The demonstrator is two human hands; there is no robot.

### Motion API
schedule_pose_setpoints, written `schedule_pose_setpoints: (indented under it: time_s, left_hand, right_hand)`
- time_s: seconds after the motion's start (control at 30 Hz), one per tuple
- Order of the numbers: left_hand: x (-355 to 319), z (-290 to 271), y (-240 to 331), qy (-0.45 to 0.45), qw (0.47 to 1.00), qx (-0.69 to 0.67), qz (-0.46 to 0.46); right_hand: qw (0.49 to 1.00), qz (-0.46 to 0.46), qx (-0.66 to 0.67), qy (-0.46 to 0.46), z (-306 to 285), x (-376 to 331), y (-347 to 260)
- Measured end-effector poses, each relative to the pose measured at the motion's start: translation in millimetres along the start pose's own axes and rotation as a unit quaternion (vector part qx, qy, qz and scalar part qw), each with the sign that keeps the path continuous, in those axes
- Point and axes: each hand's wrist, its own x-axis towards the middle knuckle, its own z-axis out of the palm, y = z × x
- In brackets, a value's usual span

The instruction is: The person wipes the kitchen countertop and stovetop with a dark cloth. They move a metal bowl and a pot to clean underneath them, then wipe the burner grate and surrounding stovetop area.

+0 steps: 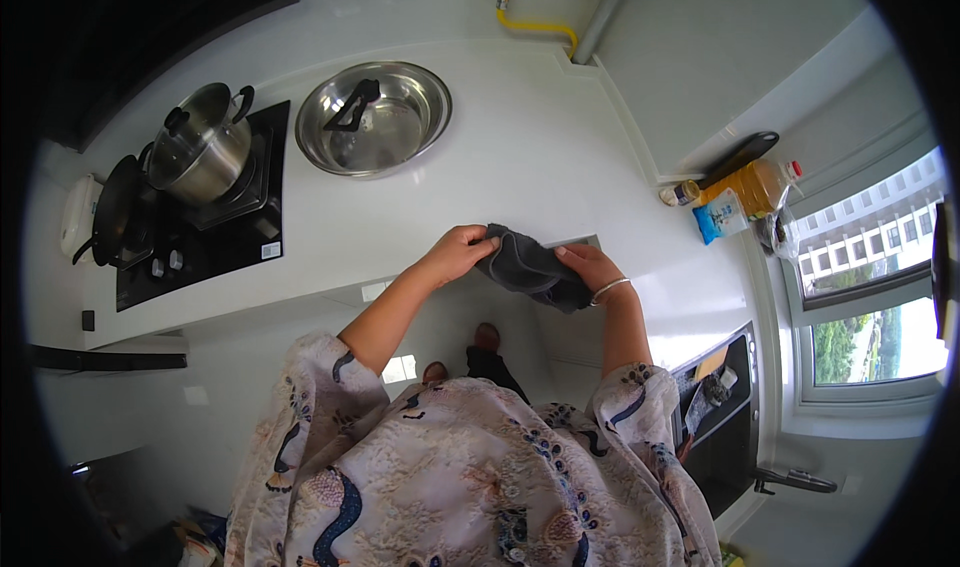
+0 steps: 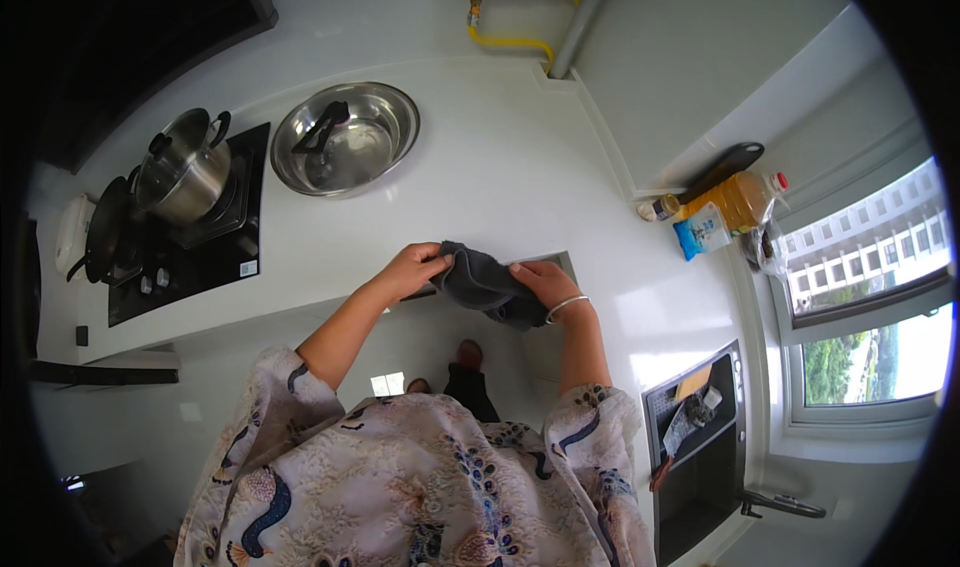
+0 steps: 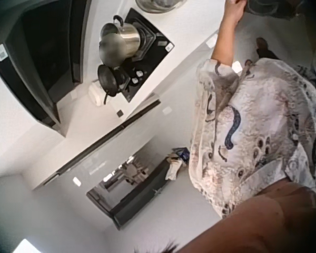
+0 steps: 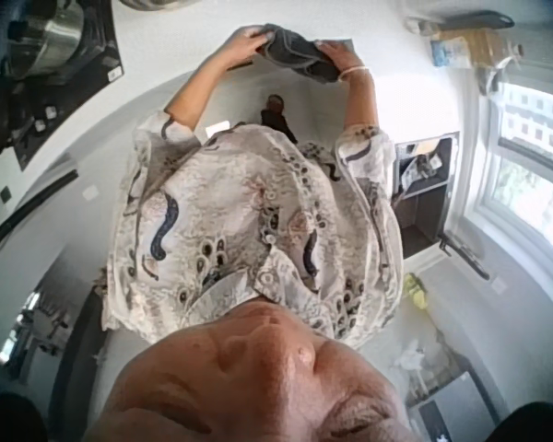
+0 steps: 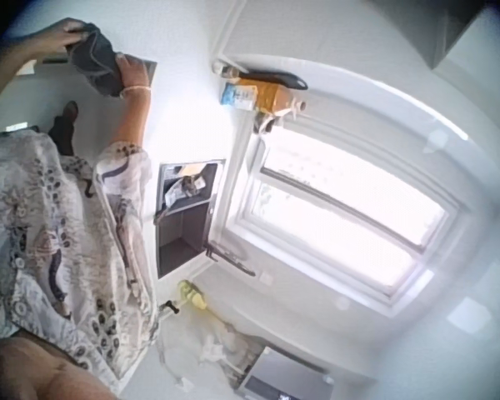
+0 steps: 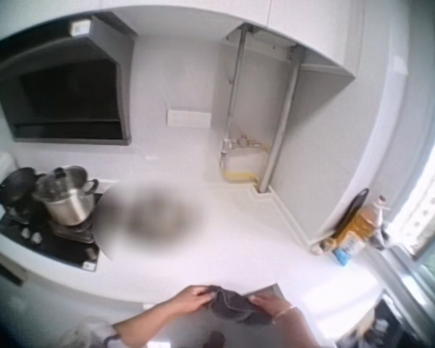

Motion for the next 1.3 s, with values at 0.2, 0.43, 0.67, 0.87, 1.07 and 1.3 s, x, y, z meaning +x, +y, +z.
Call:
schedule_pose_setpoints:
  time_s: [0.2, 0.43, 0.67, 0.87, 1.07, 1.3]
  left_hand:
    - [72, -44, -23, 0.247, 0.953, 0.176, -0.027]
    - [79, -55, -75, 0.270, 0.954, -0.041, -0.123]
    - [79, -44, -82, 0.305, 0.947, -0.047, -0.092]
    - [52, -47, -86, 0.324, 0.939, -0.026, -0.116]
    - [42, -70, -100, 0.370, 0.920, 0.104, -0.074]
    - [63, -81, 8, 0.453, 0.887, 0.042, 0.078]
  right_hand:
    - [0.956, -0.029, -0.286, 0.062, -30, 109, 19]
    - [0.915, -0.113, -0.280, 0.268, -16, 148, 59]
    - [0.890, -0.238, -0.346, 0.178, 33, 193, 17]
    - [0.855, -0.294, -0.409, 0.124, 57, 246, 23]
    - [0.949, -0.216, -0.212, 0.092, -28, 279, 11]
    - [0.950, -0.250, 0.163, 0.094, -109, 225, -72]
